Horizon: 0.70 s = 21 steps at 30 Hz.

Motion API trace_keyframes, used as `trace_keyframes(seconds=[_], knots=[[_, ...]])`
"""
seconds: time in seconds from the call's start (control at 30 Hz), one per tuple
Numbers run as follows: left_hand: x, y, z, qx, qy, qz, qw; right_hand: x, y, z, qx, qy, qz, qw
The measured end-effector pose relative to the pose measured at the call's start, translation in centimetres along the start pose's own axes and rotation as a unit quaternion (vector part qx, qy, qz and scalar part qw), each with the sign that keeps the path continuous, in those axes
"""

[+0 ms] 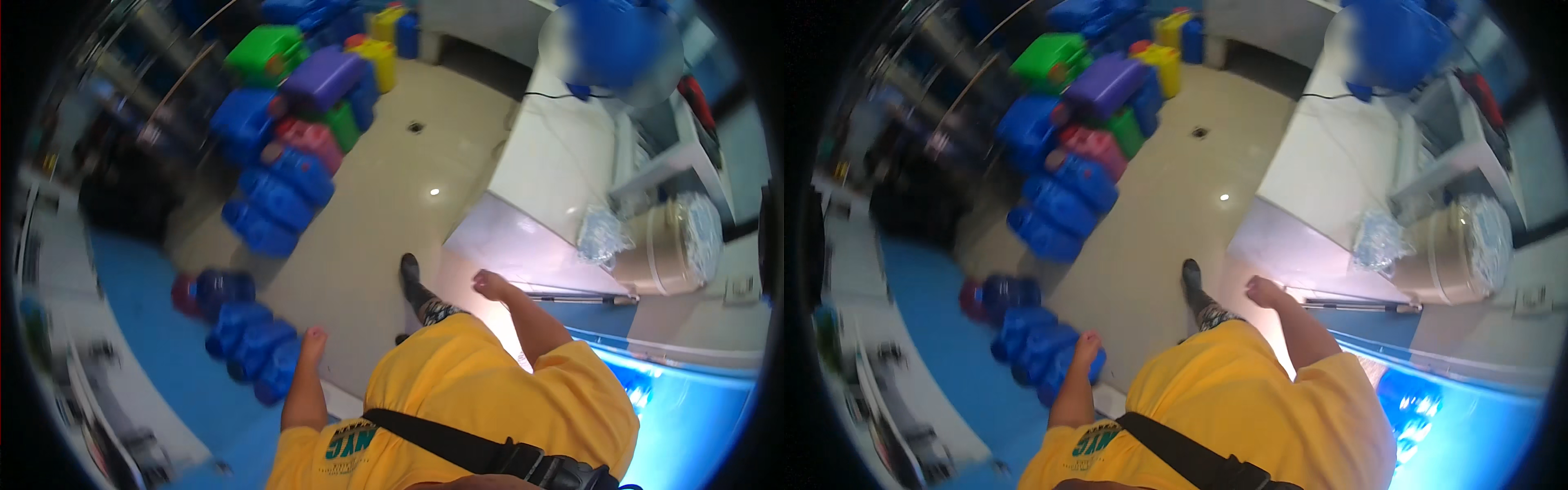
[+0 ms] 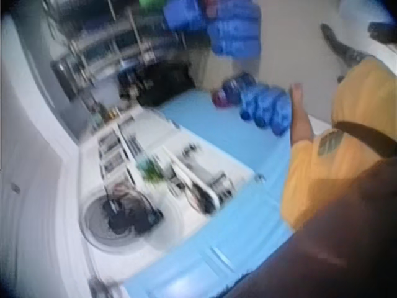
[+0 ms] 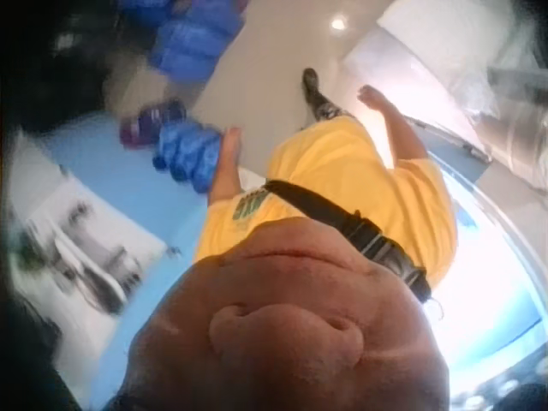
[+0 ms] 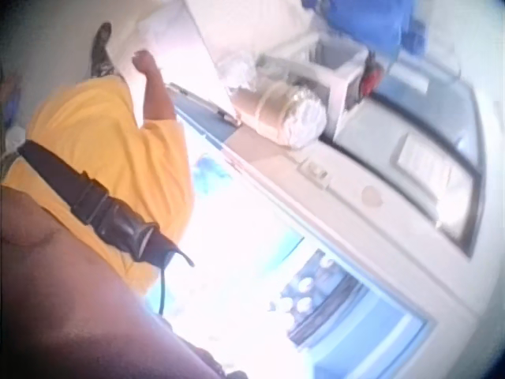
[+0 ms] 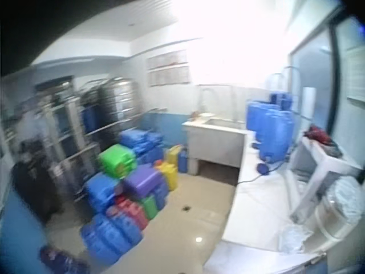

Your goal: The person fills blue water containers with water, wipes the containers with a cloth, and applies labels to the containers using a heat gun.

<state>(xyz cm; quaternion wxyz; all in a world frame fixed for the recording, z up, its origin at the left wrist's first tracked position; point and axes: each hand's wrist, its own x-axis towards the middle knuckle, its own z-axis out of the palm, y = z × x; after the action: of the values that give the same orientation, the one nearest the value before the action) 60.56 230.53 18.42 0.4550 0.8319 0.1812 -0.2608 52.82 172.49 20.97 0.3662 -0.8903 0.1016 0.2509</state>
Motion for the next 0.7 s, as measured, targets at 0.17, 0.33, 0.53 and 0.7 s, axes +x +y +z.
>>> trace_keyframes(seconds=[0.17, 0.33, 0.53, 0.7], knots=[[12.1, 10.7, -0.6, 0.070, -0.130, -0.011, 0.989, 11.3, -8.9, -4.5, 0.116, 0.041, -0.097, 0.988], [18.8, 19.7, -0.6, 0.151, -0.168, 0.015, 0.974, 20.6, -17.5, -16.0, 0.146, 0.081, -0.156, 0.973], [26.4, 30.4, -3.6, 0.150, -0.143, -0.018, 0.978, 25.4, -20.4, -32.7, 0.188, 0.195, -0.181, 0.945], [37.4, 37.7, -2.9, 0.267, -0.297, -0.018, 0.917, 26.6, -16.6, -44.0, 0.236, 0.329, -0.147, 0.903]])
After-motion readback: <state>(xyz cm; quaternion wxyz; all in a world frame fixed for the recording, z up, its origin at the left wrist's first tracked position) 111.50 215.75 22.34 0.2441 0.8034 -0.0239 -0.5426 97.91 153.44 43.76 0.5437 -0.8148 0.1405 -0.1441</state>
